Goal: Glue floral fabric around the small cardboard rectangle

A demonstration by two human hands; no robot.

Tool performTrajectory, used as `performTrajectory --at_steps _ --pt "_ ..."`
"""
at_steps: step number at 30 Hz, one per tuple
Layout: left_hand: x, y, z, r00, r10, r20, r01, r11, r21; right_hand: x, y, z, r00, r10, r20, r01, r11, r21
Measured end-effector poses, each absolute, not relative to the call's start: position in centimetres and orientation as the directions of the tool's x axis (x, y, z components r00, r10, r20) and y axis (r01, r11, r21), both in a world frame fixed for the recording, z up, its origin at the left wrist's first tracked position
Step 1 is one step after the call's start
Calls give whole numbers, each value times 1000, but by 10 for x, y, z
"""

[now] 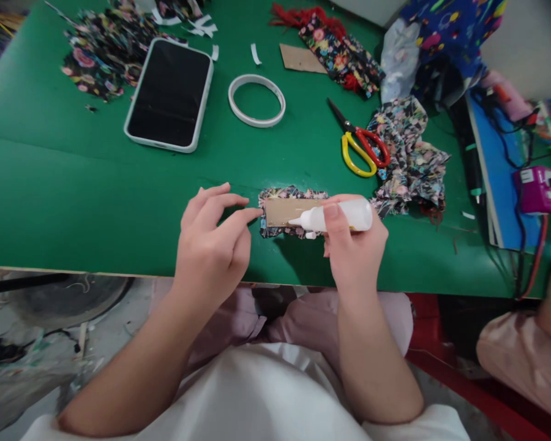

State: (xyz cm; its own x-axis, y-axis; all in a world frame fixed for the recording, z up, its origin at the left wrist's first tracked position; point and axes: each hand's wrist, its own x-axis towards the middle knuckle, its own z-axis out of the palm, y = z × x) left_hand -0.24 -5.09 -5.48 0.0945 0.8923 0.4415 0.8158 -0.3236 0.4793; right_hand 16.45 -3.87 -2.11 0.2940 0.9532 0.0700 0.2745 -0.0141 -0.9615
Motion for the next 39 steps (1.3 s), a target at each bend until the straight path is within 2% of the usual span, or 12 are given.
performTrajectory --at_steps 14,33,39 --pt "-4 -52 -53 137 894 426 815 -346 465 149 -36 -21 220 975 34 284 -30 -958" --pt "-3 -49 -53 154 914 374 818 -330 471 143 -37 -22 181 981 71 335 6 -942" --pt "-1 -45 -52 211 930 300 835 -331 439 146 -38 -23 173 984 47 326 -13 -945"
